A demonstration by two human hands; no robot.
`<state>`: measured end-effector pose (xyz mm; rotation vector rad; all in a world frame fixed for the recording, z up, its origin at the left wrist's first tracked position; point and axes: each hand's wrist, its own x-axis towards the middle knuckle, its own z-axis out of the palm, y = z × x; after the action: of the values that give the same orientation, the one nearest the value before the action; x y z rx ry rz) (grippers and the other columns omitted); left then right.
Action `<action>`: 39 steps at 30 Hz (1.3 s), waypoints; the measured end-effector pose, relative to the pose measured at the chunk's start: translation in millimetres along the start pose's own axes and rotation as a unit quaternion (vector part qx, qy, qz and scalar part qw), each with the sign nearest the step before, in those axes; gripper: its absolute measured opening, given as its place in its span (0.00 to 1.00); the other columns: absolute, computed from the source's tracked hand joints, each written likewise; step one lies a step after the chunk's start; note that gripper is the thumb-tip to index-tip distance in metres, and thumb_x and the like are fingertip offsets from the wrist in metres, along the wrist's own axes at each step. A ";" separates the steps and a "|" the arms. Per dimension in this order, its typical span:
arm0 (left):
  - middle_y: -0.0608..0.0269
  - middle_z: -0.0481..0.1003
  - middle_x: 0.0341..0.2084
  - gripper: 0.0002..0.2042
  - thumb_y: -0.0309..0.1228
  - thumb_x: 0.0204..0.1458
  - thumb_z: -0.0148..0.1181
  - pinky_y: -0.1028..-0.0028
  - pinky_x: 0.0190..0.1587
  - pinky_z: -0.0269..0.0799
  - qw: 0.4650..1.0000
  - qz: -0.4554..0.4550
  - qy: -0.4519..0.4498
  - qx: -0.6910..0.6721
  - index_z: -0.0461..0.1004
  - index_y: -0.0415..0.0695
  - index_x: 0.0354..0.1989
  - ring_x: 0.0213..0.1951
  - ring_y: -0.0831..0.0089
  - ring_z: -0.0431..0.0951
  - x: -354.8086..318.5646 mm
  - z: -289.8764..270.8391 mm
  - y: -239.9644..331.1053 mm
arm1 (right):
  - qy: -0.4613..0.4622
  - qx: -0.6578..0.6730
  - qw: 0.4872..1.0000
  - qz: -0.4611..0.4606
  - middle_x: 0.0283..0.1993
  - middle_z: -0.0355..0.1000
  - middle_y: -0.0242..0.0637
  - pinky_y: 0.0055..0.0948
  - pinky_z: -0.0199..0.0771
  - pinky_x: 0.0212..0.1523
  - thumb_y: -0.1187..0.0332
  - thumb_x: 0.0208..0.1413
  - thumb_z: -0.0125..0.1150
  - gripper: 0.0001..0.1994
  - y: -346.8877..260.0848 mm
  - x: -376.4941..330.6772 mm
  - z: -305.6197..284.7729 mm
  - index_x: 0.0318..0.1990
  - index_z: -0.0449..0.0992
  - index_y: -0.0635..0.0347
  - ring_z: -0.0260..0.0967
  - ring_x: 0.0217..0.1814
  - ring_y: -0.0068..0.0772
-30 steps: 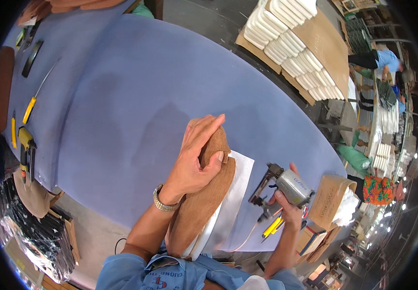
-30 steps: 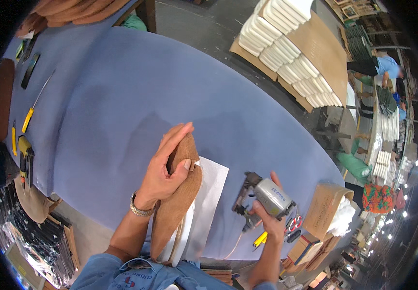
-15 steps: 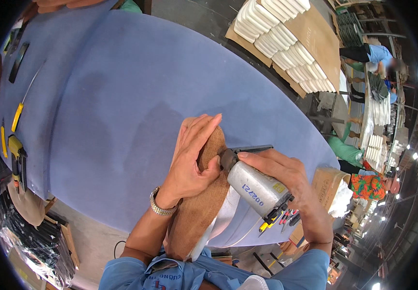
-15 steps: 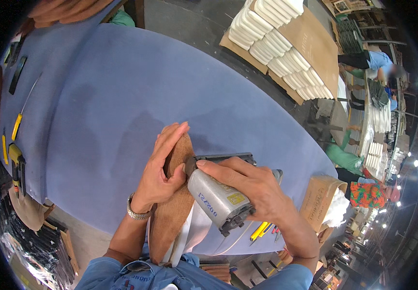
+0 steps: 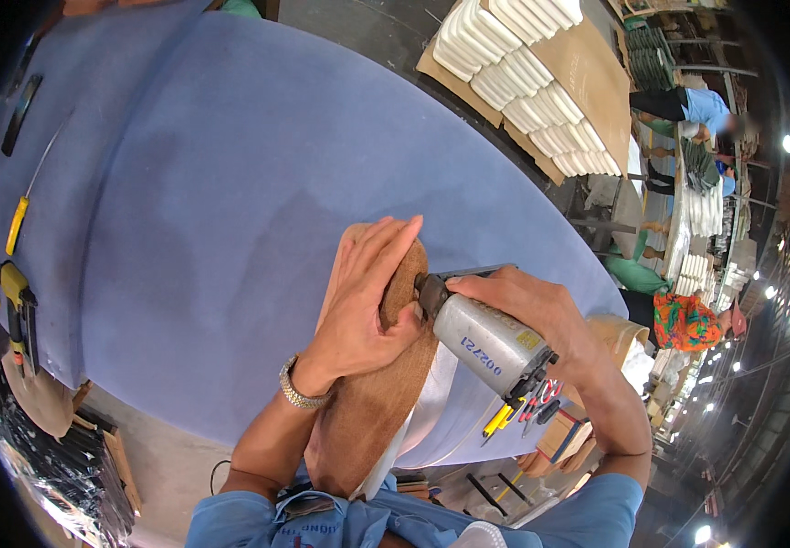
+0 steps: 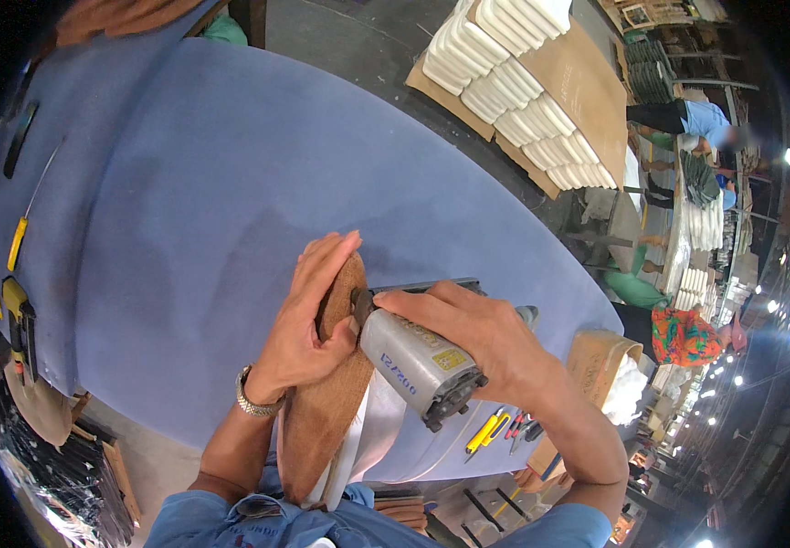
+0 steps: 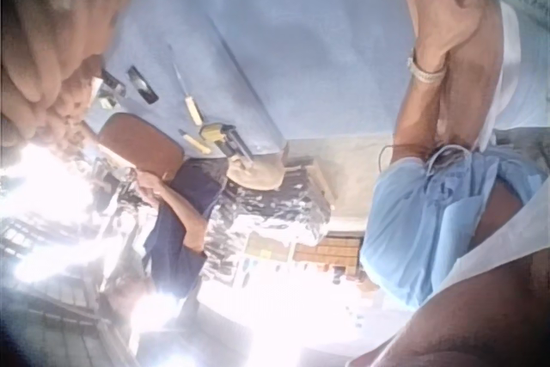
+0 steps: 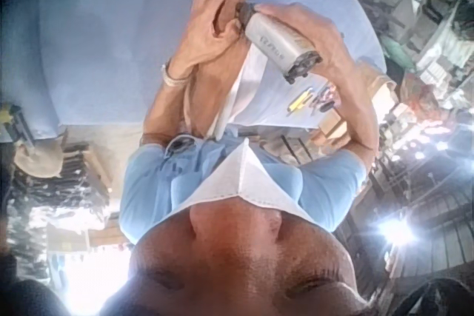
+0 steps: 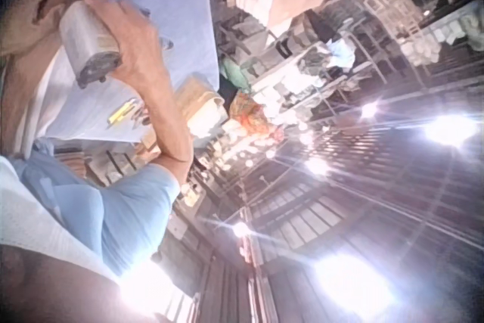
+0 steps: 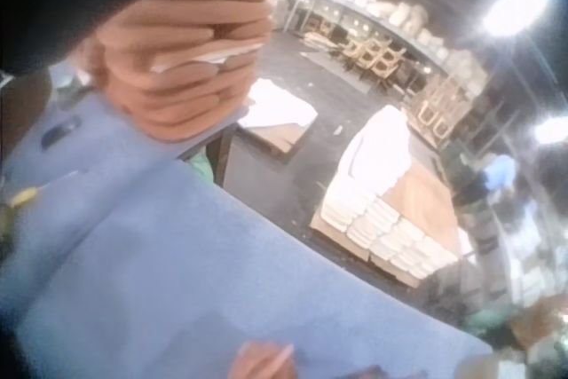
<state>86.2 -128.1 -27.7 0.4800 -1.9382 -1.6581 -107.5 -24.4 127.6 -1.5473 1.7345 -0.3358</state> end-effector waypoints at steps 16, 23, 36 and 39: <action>0.51 0.78 0.18 0.27 0.42 0.69 0.48 0.62 0.35 0.73 0.979 -0.089 -0.158 -0.091 0.80 0.34 0.23 0.24 0.62 0.77 73.2 -16.7 -29.4 | -0.018 -0.073 0.997 0.021 0.50 0.76 0.39 0.40 0.82 0.44 0.66 0.41 0.76 0.40 -16.5 6.6 3.5 0.69 0.71 0.48 0.79 0.48 0.47; 0.50 0.75 0.16 0.30 0.46 0.69 0.47 0.63 0.33 0.72 0.982 -0.131 -0.125 -0.053 0.79 0.34 0.22 0.23 0.63 0.77 70.2 -3.1 -32.4 | -0.001 -0.019 0.999 0.032 0.49 0.76 0.42 0.44 0.79 0.51 0.64 0.40 0.75 0.41 -3.7 8.4 5.9 0.69 0.71 0.51 0.78 0.49 0.51; 0.52 0.73 0.15 0.32 0.49 0.70 0.45 0.63 0.33 0.71 0.984 -0.133 -0.089 -0.083 0.77 0.33 0.21 0.22 0.62 0.75 66.6 -4.7 -33.1 | 0.002 -0.042 0.998 0.038 0.49 0.76 0.43 0.44 0.79 0.48 0.57 0.39 0.74 0.43 -11.7 16.9 10.9 0.69 0.71 0.54 0.78 0.49 0.51; 0.52 0.73 0.15 0.33 0.50 0.70 0.45 0.63 0.33 0.71 0.983 -0.132 -0.091 -0.085 0.77 0.33 0.21 0.22 0.63 0.75 66.7 -6.8 -32.4 | 0.005 -0.047 0.998 0.031 0.48 0.77 0.43 0.44 0.79 0.48 0.59 0.37 0.75 0.43 -9.5 18.2 12.5 0.68 0.71 0.54 0.78 0.50 0.52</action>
<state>35.1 -178.5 -47.6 0.5538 -1.9009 -2.0825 -91.4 -39.9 118.8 -1.5567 1.8240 -0.2341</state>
